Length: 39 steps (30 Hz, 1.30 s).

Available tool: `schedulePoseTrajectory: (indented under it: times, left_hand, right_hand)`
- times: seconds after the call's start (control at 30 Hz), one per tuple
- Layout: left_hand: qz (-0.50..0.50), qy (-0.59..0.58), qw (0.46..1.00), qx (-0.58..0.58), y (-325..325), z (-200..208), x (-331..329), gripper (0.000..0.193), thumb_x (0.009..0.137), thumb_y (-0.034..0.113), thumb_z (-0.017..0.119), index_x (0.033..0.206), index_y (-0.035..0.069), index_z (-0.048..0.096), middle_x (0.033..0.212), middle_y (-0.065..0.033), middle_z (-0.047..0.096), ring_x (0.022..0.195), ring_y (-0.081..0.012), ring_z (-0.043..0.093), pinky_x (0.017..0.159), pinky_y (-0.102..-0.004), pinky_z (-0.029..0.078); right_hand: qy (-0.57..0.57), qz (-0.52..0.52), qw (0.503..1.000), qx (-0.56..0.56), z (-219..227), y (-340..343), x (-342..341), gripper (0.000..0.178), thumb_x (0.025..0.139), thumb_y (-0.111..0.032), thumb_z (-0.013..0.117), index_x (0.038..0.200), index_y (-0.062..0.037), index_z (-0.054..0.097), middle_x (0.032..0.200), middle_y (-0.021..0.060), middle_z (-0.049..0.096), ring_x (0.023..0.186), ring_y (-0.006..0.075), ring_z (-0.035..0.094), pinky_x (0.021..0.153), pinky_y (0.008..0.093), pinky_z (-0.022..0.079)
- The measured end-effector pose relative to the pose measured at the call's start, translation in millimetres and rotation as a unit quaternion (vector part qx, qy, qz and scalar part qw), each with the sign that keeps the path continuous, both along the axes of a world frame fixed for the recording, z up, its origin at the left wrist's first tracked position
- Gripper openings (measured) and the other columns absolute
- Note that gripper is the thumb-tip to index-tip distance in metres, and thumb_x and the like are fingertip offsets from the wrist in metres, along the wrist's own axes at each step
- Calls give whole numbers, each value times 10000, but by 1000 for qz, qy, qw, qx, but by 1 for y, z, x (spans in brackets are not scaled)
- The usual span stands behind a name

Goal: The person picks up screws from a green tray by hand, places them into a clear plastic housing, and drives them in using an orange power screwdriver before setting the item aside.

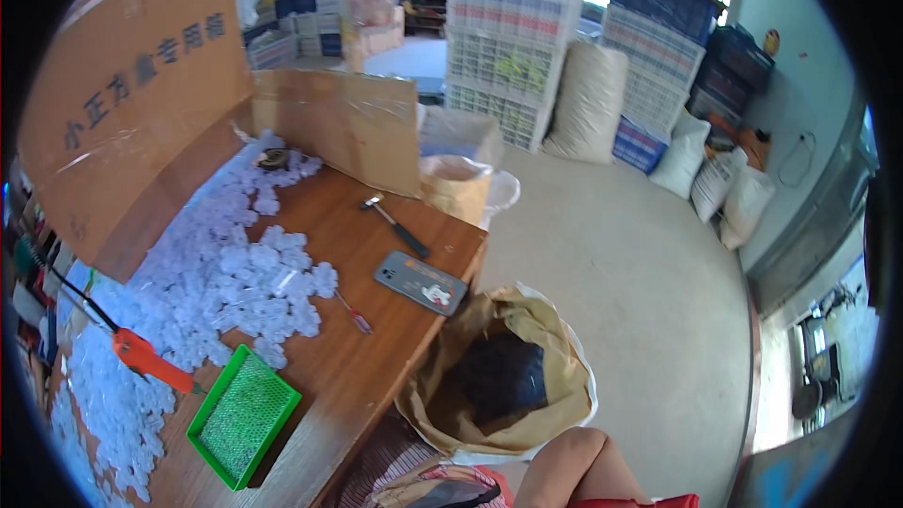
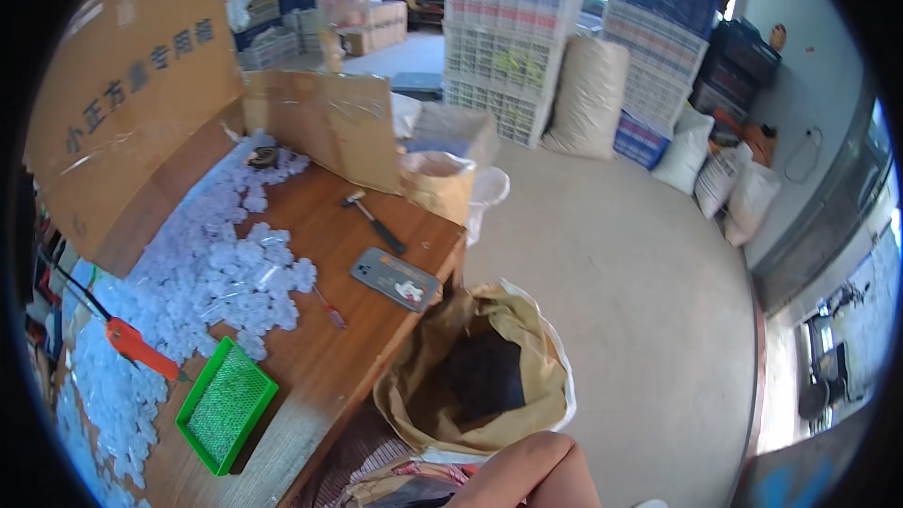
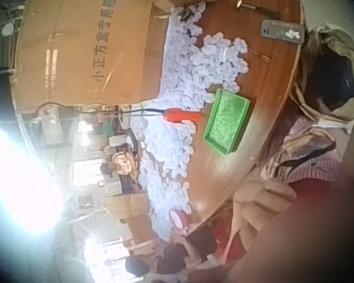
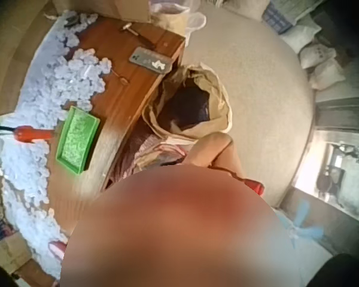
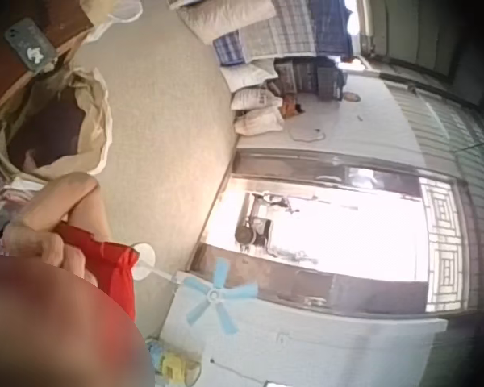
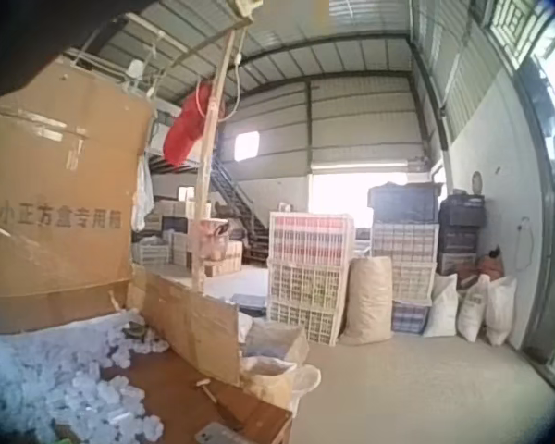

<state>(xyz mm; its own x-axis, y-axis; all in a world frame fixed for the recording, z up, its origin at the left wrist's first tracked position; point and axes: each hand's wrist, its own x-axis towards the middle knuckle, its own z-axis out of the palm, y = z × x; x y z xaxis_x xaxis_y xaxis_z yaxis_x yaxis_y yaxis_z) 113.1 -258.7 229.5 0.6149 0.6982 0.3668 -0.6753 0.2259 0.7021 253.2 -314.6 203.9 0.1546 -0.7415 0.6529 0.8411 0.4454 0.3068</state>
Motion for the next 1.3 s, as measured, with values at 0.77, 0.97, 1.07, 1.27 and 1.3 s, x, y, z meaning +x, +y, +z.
schedulePoseTrajectory:
  times: [0.77, 0.97, 1.07, 1.27, 1.3]
  left_hand:
    - [187, -26, 798, 572, 152, -10, -45, 288, 733, 48, 714, 974, 201, 676, 954, -81, 639, 744, -193, 625, 606, -292, 510]
    - [101, 297, 621, 718, 173, -33, -66, 282, 813, 128, 616, 1095, 134, 624, 964, -12, 632, 739, -146, 616, 677, -280, 497]
    - [106, 439, 609, 652, 201, -65, -75, 270, 797, 182, 638, 1049, 99, 584, 848, -27, 605, 742, -183, 633, 675, -319, 504]
    - [212, 601, 569, 519, 238, -102, -113, 269, 824, 184, 669, 1059, 83, 587, 851, -100, 629, 744, -309, 633, 628, -415, 498]
    - [227, 609, 575, 496, 242, -106, -118, 272, 828, 178, 666, 1067, 77, 584, 849, -108, 628, 743, -319, 628, 628, -421, 496]
  right_hand:
    - [-432, -137, 577, -679, -107, 187, 96, 276, 670, -139, 660, 940, -147, 607, 773, 41, 542, 646, 246, 534, 589, 394, 415]
    - [-65, -116, 510, -850, -150, 285, 165, 287, 791, -80, 611, 1077, -66, 585, 1087, 109, 551, 1073, 322, 469, 898, 425, 378]
    - [-81, -125, 467, -872, -158, 317, 162, 316, 805, -191, 643, 1095, -72, 607, 1118, 109, 557, 1113, 323, 454, 941, 427, 367]
    - [-53, -168, 388, -905, -182, 347, 146, 472, 717, -429, 738, 934, -14, 677, 1069, 156, 555, 1094, 332, 474, 929, 436, 400]
    - [-41, -151, 399, -903, -181, 347, 146, 466, 702, -418, 754, 923, -16, 670, 1066, 153, 557, 1079, 332, 483, 929, 435, 399]
